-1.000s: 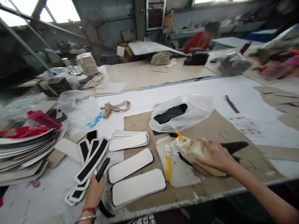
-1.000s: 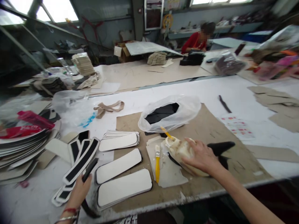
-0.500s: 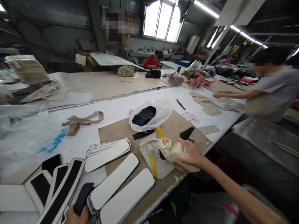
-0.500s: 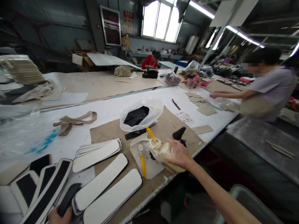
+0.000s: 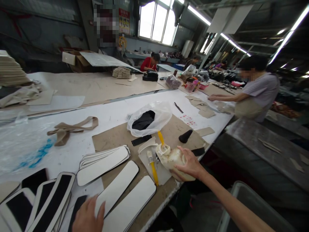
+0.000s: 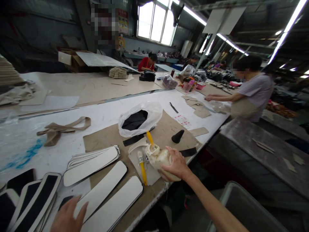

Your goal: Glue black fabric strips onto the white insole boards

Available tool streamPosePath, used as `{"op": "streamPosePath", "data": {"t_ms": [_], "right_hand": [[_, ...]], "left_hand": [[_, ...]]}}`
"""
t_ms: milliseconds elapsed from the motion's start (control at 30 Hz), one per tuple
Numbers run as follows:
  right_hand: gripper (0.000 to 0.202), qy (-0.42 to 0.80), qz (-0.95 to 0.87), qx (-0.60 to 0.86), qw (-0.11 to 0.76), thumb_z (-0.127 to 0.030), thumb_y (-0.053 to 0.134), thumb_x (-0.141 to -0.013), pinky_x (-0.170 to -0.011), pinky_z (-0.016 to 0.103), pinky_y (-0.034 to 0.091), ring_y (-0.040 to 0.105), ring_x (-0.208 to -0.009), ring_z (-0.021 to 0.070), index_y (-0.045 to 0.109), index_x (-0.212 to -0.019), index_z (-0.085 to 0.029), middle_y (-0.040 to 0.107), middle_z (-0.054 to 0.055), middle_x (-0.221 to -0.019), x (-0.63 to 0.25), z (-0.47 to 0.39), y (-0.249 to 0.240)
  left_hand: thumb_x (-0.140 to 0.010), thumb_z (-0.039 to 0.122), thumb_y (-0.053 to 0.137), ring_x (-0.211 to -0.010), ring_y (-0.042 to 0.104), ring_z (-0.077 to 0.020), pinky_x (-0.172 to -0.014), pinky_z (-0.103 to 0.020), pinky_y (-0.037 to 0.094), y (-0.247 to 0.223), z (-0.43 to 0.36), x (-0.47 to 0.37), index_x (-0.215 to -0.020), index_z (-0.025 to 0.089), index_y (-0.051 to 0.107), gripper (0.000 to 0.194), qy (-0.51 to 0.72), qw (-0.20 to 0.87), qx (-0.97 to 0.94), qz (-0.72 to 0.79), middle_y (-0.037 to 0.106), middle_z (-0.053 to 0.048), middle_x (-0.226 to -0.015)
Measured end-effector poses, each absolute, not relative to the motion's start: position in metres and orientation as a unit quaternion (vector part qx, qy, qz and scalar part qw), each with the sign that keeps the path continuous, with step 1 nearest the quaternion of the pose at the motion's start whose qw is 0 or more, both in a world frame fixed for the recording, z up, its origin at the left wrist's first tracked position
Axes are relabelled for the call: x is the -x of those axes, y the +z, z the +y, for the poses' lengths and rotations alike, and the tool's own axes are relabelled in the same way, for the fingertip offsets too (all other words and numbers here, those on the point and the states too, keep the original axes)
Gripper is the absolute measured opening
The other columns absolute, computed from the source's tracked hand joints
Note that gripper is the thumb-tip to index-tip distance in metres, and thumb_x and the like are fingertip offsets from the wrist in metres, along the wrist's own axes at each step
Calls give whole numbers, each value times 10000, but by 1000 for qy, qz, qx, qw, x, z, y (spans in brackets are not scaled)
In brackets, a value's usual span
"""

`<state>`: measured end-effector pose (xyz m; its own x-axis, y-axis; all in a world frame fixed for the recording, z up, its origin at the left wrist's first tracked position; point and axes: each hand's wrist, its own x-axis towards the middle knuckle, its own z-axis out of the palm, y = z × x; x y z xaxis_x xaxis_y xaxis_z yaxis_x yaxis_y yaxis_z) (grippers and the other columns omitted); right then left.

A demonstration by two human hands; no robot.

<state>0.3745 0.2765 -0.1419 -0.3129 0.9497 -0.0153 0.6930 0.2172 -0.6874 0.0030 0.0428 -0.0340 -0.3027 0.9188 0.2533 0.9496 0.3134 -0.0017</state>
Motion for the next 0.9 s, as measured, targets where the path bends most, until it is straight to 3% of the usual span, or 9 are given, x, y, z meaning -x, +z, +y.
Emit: {"op": "streamPosePath", "data": {"t_ms": [67,167,267,367,533,667,900], "right_hand": [[833,306,-751,542,222,-469,646,-612,-975,411,342,411,-1127,261,360,-1339,-180,434,111,-1216,-374,277,-146],[842,308,-750,536,235,-450,646,-606,-984,416,328,394,-1142,270,352,-1346,-180,419,121,-1236,-376,278,-151],[870,323,-742,537,238,-461,667,-578,-1002,424,299,367,-1164,282,356,-1350,-203,388,124,-1269,-379,276,-152],[927,343,-730,539,243,-492,687,-548,-1023,429,258,326,-1200,287,345,-1365,-218,371,128,-1288,-381,273,-153],[965,342,-713,553,262,-444,711,-484,-1000,440,255,333,-1178,298,370,-1358,-219,372,140,-1271,-380,271,-158],[937,341,-706,550,287,-417,701,-481,-979,441,273,356,-1139,297,386,-1343,-225,380,134,-1257,-380,270,-161],[812,285,-725,542,314,-368,640,-589,-952,438,308,378,-1129,290,363,-1337,-214,416,128,-1220,-385,265,-165]], "left_hand": [[-892,422,347,-934,517,-282,-867,-413,421,-32,106,-40,-1027,126,533,374,-145,70,640,-751,554,-144,-998],[-865,259,433,-1006,478,-292,-909,-425,409,-50,205,-84,-1107,99,508,299,-126,4,674,-728,521,-152,-1067],[-811,195,569,-1100,423,-333,-964,-447,368,-81,281,-103,-1222,38,420,464,-35,-39,657,-752,452,-204,-1191],[-838,266,591,-1151,400,-330,-987,-417,340,-104,327,-106,-1276,24,352,555,33,-111,629,-769,433,-208,-1237],[-906,250,490,-959,529,-218,-852,-290,387,-110,354,-108,-984,124,573,170,105,-171,616,-762,587,-69,-1002],[-913,224,471,-879,532,-211,-766,-288,374,-112,354,-114,-853,139,571,144,128,-139,598,-779,587,-56,-880],[-891,214,495,-850,542,-212,-707,-282,369,-132,352,-112,-818,142,570,127,141,-87,552,-817,598,-67,-868]]}}
